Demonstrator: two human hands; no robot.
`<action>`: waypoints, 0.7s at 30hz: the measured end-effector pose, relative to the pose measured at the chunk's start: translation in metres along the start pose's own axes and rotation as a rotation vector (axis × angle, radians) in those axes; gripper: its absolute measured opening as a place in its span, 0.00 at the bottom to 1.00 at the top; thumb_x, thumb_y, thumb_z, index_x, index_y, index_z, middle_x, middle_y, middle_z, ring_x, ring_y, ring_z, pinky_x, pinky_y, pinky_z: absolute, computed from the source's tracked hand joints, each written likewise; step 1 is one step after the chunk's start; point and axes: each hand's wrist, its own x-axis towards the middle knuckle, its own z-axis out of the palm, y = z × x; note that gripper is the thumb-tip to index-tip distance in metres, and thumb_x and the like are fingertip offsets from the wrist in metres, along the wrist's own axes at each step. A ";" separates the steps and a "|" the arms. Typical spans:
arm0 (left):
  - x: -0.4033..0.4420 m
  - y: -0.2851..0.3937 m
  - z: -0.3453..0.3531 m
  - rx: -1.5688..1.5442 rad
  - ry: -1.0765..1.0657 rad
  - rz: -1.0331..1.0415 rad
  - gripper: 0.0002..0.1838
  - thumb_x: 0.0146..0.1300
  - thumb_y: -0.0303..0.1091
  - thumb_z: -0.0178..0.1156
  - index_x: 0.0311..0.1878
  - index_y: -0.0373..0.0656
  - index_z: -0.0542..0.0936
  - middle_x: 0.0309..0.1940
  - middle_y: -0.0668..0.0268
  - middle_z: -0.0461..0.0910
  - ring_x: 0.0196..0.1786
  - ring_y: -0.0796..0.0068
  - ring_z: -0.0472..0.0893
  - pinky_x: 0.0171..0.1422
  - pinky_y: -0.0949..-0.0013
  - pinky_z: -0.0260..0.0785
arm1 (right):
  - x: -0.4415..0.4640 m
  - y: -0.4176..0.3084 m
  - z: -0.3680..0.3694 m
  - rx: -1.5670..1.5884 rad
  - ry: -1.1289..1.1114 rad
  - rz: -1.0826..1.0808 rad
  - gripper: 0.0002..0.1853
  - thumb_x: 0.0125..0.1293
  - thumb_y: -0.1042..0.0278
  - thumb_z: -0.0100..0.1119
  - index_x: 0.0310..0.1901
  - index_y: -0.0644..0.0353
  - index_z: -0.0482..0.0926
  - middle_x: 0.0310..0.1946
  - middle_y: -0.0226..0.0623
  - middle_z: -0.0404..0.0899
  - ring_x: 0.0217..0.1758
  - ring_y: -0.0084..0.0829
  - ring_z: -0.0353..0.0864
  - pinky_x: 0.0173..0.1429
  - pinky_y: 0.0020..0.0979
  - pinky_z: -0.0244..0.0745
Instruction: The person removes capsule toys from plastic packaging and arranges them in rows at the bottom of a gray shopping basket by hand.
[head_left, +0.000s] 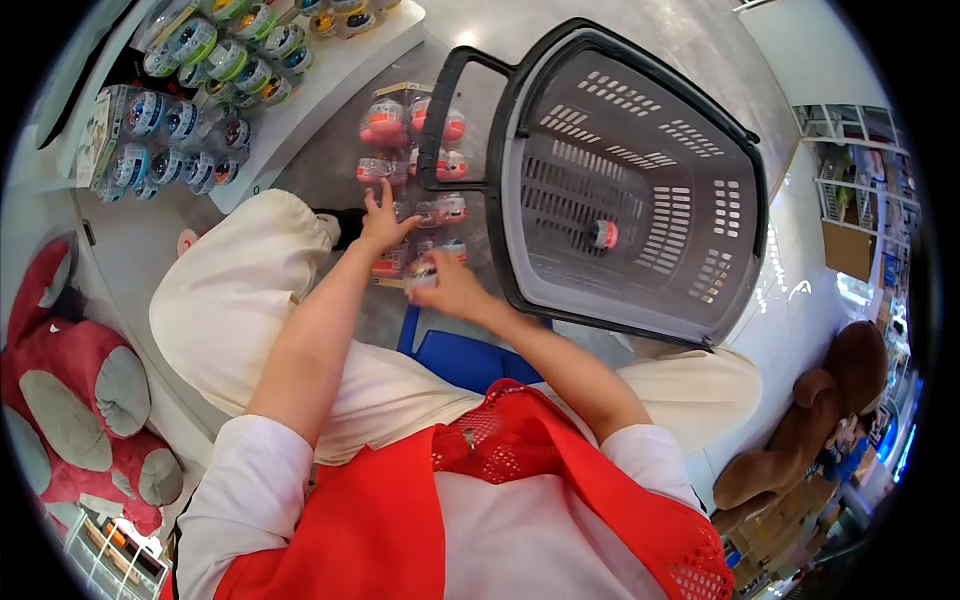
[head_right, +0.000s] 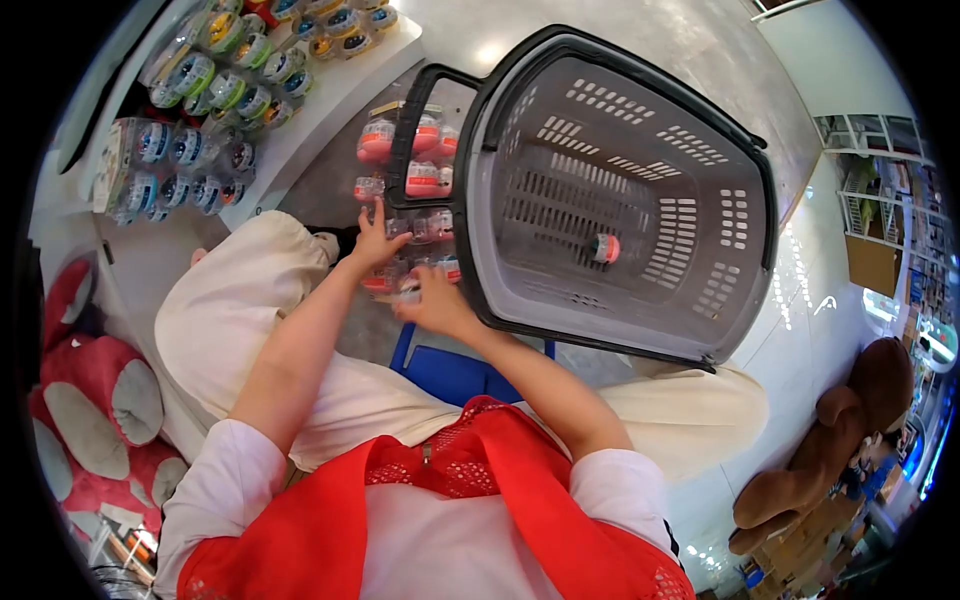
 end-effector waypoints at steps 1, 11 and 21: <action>0.005 -0.005 0.003 -0.035 -0.012 0.011 0.57 0.52 0.57 0.64 0.73 0.51 0.35 0.70 0.37 0.36 0.66 0.30 0.56 0.67 0.51 0.57 | -0.015 -0.016 -0.013 0.007 -0.071 -0.055 0.36 0.51 0.52 0.65 0.55 0.66 0.64 0.51 0.54 0.68 0.53 0.50 0.73 0.55 0.40 0.69; -0.039 0.000 -0.023 0.044 -0.429 -0.208 0.63 0.38 0.56 0.74 0.72 0.46 0.44 0.63 0.39 0.60 0.62 0.42 0.67 0.65 0.57 0.63 | -0.164 -0.073 -0.183 0.522 -0.443 -0.244 0.29 0.57 0.67 0.60 0.59 0.62 0.62 0.51 0.39 0.71 0.56 0.27 0.69 0.58 0.31 0.68; -0.038 -0.022 -0.017 0.043 -0.175 -0.135 0.61 0.35 0.52 0.77 0.68 0.41 0.51 0.55 0.50 0.73 0.56 0.54 0.76 0.57 0.59 0.70 | -0.188 -0.021 -0.231 1.359 0.474 -0.176 0.25 0.68 0.50 0.42 0.55 0.64 0.68 0.46 0.44 0.77 0.45 0.40 0.81 0.52 0.36 0.77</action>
